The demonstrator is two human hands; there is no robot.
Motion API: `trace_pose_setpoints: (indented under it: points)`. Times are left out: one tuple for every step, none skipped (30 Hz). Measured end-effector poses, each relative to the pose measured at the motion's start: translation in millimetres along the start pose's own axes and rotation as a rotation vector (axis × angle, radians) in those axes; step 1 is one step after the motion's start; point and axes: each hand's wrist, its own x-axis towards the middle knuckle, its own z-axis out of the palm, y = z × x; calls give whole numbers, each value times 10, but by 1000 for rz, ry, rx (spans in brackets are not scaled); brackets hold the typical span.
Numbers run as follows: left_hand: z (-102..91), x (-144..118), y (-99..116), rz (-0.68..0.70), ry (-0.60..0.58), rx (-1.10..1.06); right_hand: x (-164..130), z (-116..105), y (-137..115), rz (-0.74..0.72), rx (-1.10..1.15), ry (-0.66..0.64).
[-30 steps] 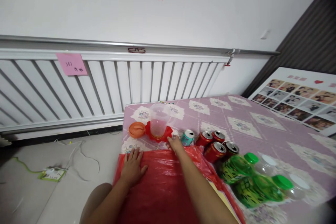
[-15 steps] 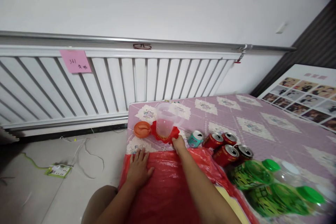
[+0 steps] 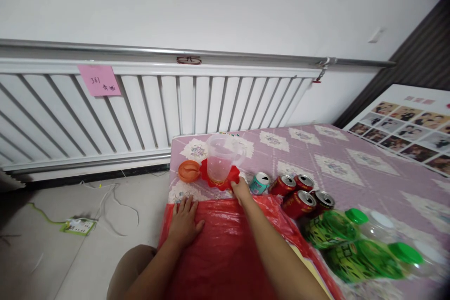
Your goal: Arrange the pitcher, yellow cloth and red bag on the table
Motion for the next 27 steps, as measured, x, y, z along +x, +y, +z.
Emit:
trace_pose_setpoints:
  points:
    - [3, -1, -4, -1, 3, -1, -25, -16, -4, -7, 9, -4]
    - [6, -3, -10, 1, 8, -1, -54, -31, -5, -11, 18, -8]
    - [10, -6, -15, 4, 14, -2, -87, -45, -3, -12, 26, -9]
    - [14, -10, -21, 7, 22, -3, -126, -58, 3, -11, 36, -8]
    - [17, -14, -27, 12, 29, -2, -173, -70, 13, -9, 46, -5]
    - [18, -18, -31, 17, 34, 0, -229, -80, 29, -7, 57, -1]
    - [17, -22, -35, 21, 38, 5, -296, -89, 50, -8, 70, 2]
    - [13, -25, -37, 22, 38, 9, -375, -97, 78, -11, 85, 5]
    - [6, -29, -39, 23, 38, 13, -464, -105, 111, -16, 101, 5]
    - [-5, -32, -39, 24, 39, 16, -563, -114, 150, -22, 116, 5]
    - [-17, -36, -40, 25, 40, 16, -671, -123, 194, -26, 129, 2]
    - [-31, -40, -42, 26, 41, 14, -787, -133, 244, -28, 140, 0]
    - [-44, -47, -45, 28, 42, 10, -908, -143, 297, -28, 146, -4]
    - [-56, -55, -50, 32, 41, 5, -1033, -155, 355, -26, 150, -9]
    - [-65, -65, -57, 35, 39, 0, -1161, -169, 415, -24, 153, -14]
    - [-72, -77, -65, 39, 36, -6, -1289, -184, 478, -20, 153, -19]
    - [-76, -91, -76, 43, 34, -12, -1418, -200, 541, -15, 152, -22]
    - [-79, -105, -87, 49, 33, -19, -1547, -217, 605, -9, 150, -22]
    - [-80, -117, -100, 54, 36, -27, -1674, -234, 669, -1, 145, -21]
    - [-81, -125, -113, 59, 42, -35, -1798, -249, 733, 8, 138, -18]
    - [-84, -128, -127, 62, 52, -44, -1920, -261, 796, 19, 129, -14]
    - [-89, -125, -142, 67, 63, -54, -2036, -270, 858, 31, 119, -12]
    - [-98, -117, -157, 71, 75, -65, -2146, -276, 918, 44, 108, -11]
    - [-110, -107, -173, 77, 88, -77, -2248, -278, 975, 58, 98, -13]
    - [-126, -99, -189, 82, 104, -90, -2340, -277, 1028, 73, 87, -16]
    - [-143, -98, -204, 86, 121, -102, -2419, -275, 1076, 87, 77, -20]
    - [-159, -112, -219, 89, 141, -113, -2485, -272, 1118, 99, 66, -26]
